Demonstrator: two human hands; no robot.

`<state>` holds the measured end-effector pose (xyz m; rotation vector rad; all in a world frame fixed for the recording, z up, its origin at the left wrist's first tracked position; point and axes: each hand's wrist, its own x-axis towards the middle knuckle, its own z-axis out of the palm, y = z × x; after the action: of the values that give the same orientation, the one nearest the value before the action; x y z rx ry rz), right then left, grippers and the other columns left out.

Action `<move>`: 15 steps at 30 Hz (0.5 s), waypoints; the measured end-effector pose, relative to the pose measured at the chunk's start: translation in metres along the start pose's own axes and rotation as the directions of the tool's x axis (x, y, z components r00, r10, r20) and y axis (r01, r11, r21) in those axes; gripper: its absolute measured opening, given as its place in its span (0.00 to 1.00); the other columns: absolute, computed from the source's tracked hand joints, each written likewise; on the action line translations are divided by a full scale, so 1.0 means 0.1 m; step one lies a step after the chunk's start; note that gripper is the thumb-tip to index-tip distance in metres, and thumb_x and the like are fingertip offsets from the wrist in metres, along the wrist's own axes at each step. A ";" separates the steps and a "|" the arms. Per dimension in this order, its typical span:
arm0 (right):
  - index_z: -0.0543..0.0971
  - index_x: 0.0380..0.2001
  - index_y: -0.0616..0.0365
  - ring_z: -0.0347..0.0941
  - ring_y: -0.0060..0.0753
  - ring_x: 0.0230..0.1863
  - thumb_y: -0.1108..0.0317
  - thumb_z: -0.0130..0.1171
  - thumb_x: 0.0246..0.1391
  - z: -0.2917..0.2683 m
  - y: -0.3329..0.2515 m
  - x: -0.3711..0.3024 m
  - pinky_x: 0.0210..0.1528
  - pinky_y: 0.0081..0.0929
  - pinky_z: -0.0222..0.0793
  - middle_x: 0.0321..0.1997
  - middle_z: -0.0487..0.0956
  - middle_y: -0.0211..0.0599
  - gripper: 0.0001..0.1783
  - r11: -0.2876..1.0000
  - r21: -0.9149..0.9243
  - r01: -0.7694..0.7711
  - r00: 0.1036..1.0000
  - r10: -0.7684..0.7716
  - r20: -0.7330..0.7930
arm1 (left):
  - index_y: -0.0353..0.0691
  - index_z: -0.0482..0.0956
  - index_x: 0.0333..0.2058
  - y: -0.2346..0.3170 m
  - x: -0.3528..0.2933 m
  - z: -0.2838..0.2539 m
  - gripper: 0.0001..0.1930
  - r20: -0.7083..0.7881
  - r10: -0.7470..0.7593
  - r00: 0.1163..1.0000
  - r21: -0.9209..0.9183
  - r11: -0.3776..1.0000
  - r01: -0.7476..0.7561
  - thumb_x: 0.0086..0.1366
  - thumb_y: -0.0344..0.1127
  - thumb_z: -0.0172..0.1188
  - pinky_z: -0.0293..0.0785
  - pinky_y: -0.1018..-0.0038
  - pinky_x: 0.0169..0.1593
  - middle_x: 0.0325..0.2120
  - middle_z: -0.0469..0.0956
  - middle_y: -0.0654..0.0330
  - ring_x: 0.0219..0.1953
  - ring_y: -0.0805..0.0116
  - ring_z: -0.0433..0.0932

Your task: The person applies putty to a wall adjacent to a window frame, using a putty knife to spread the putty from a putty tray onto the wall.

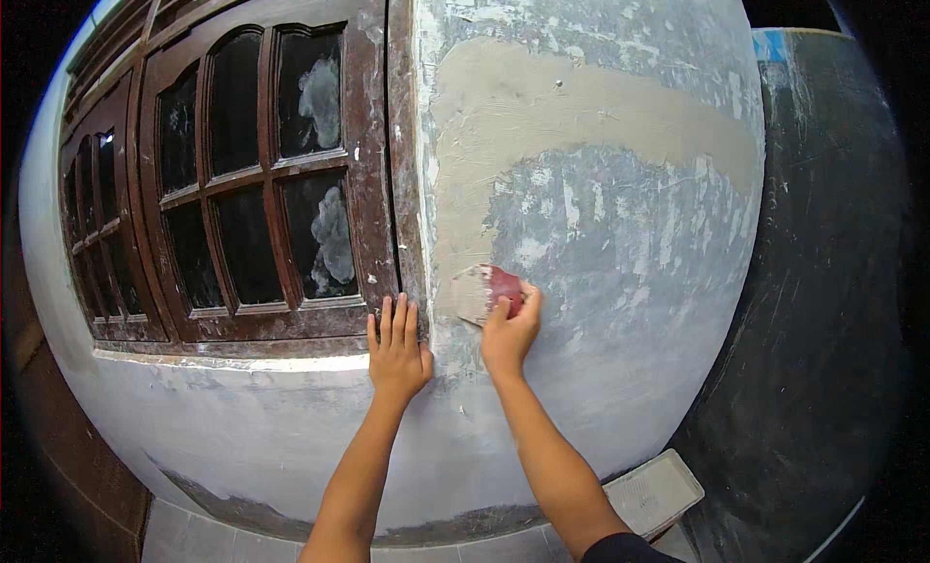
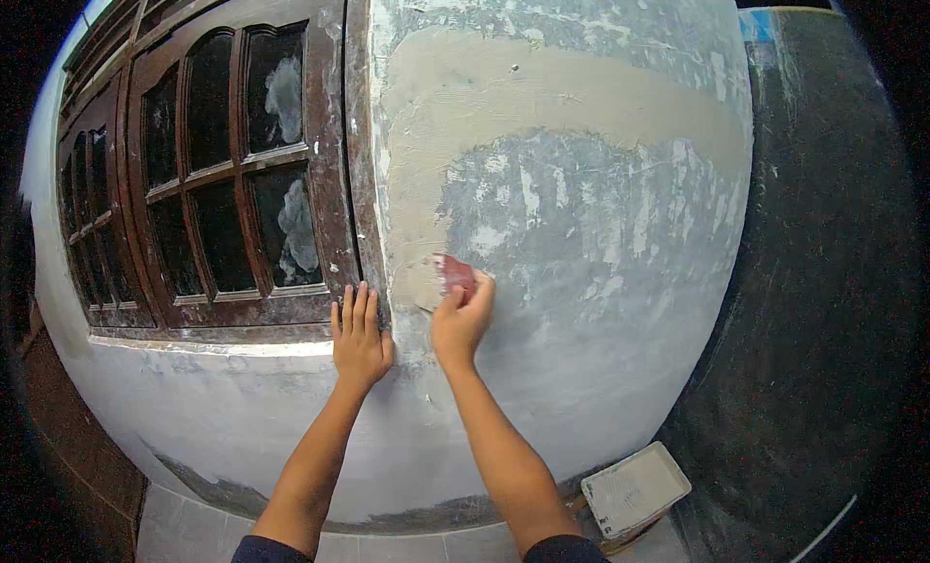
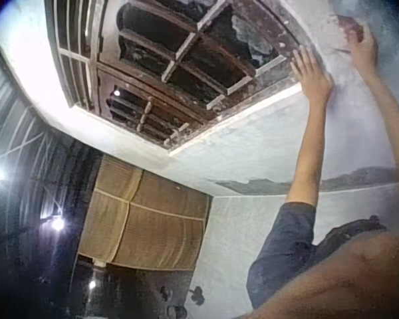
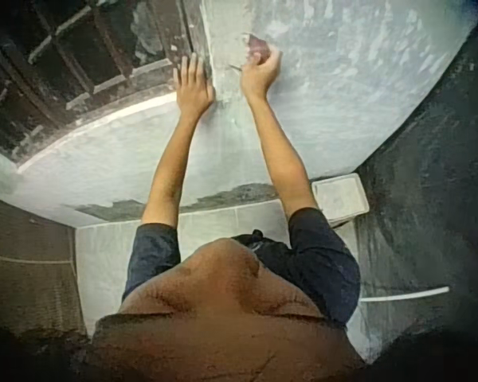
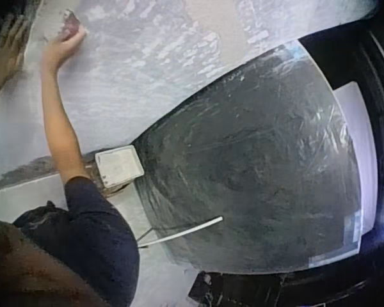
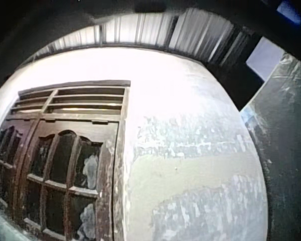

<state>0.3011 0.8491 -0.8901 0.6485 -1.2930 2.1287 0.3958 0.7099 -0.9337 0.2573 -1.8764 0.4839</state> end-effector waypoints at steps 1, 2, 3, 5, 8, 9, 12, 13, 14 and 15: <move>0.69 0.47 0.67 0.74 0.48 0.45 0.80 0.49 0.53 -0.07 0.05 0.03 0.50 0.38 0.68 0.44 0.75 0.52 0.16 1.000 0.001 0.000 1.000 0.000 0.003 | 0.38 0.60 0.64 -0.01 0.00 0.00 0.37 0.000 -0.002 1.000 0.002 1.000 0.002 0.53 0.37 0.53 0.44 0.48 0.70 0.67 0.57 0.54 0.70 0.52 0.53; 0.69 0.47 0.67 0.74 0.47 0.45 0.80 0.49 0.53 -0.14 0.10 0.07 0.50 0.37 0.68 0.44 0.75 0.51 0.16 1.000 -0.006 -0.018 0.999 0.018 -0.046 | 0.38 0.60 0.64 -0.01 0.00 -0.01 0.37 0.002 -0.005 1.000 0.004 1.000 0.005 0.53 0.36 0.53 0.44 0.48 0.70 0.67 0.57 0.54 0.70 0.52 0.53; 0.69 0.47 0.67 0.74 0.46 0.45 0.80 0.49 0.53 -0.25 0.13 0.12 0.50 0.36 0.68 0.44 0.75 0.50 0.17 0.999 -0.019 -0.032 0.994 0.030 -0.107 | 0.38 0.60 0.64 0.03 0.02 -0.01 0.37 0.001 -0.001 1.000 -0.005 1.000 0.001 0.53 0.36 0.53 0.44 0.48 0.70 0.67 0.57 0.54 0.70 0.52 0.53; 0.69 0.47 0.67 0.74 0.45 0.46 0.80 0.49 0.53 -0.39 0.22 0.18 0.50 0.36 0.68 0.44 0.75 0.49 0.17 0.998 -0.011 -0.062 0.988 0.060 -0.140 | 0.38 0.60 0.64 0.02 0.01 -0.02 0.37 0.007 -0.007 1.000 0.004 1.000 0.007 0.52 0.36 0.53 0.45 0.48 0.70 0.67 0.57 0.54 0.70 0.52 0.53; 0.69 0.47 0.66 0.73 0.40 0.46 0.80 0.49 0.54 -0.41 0.13 0.15 0.51 0.32 0.67 0.44 0.74 0.46 0.16 0.996 0.020 -0.085 0.982 0.087 -0.167 | 0.38 0.60 0.64 -0.01 0.00 -0.02 0.37 0.003 -0.010 1.000 0.000 1.000 0.010 0.52 0.35 0.52 0.44 0.48 0.70 0.67 0.58 0.53 0.70 0.52 0.53; 0.68 0.47 0.65 0.72 0.35 0.45 0.80 0.49 0.55 -0.40 0.08 0.12 0.51 0.29 0.67 0.44 0.74 0.43 0.15 0.996 0.041 -0.082 0.983 0.088 -0.161 | 0.38 0.60 0.64 0.00 0.00 -0.01 0.37 0.000 -0.007 1.000 -0.012 1.000 0.007 0.52 0.35 0.52 0.44 0.48 0.70 0.67 0.58 0.53 0.70 0.52 0.53; 0.69 0.47 0.67 0.72 0.44 0.47 0.78 0.50 0.54 -0.19 0.01 -0.04 0.52 0.35 0.67 0.44 0.74 0.48 0.16 1.000 0.011 0.014 0.999 -0.014 -0.052 | 0.37 0.60 0.64 0.02 0.01 0.01 0.37 0.012 -0.010 1.000 0.005 1.000 0.009 0.53 0.35 0.52 0.44 0.49 0.70 0.67 0.58 0.53 0.70 0.52 0.53; 0.69 0.48 0.68 0.72 0.52 0.49 0.77 0.50 0.54 -0.12 -0.06 -0.09 0.53 0.41 0.66 0.46 0.74 0.53 0.17 0.999 0.025 0.043 0.998 -0.044 0.046 | 0.37 0.60 0.64 0.01 0.01 0.00 0.37 0.014 -0.010 1.000 0.010 1.000 0.010 0.53 0.35 0.52 0.44 0.49 0.70 0.67 0.58 0.53 0.70 0.52 0.53; 0.69 0.48 0.68 0.72 0.52 0.49 0.77 0.50 0.54 -0.05 -0.06 -0.13 0.53 0.41 0.66 0.46 0.74 0.53 0.17 0.999 0.029 0.040 0.998 -0.041 0.049 | 0.37 0.60 0.64 0.00 0.00 -0.02 0.37 0.010 -0.010 1.000 0.005 1.000 0.010 0.52 0.35 0.52 0.44 0.49 0.70 0.67 0.58 0.53 0.70 0.52 0.53; 0.69 0.48 0.67 0.72 0.53 0.49 0.76 0.50 0.54 0.01 -0.05 -0.15 0.53 0.41 0.66 0.46 0.74 0.53 0.17 0.997 -0.001 0.075 0.995 -0.075 0.065 | 0.37 0.60 0.64 0.01 0.01 -0.02 0.37 0.005 -0.008 1.000 -0.005 1.000 0.008 0.52 0.35 0.52 0.44 0.49 0.70 0.67 0.58 0.53 0.70 0.52 0.53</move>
<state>0.3153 0.8473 -0.8965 0.7581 -1.2857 2.0597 0.3971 0.7118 -0.9320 0.2624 -1.8804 0.4735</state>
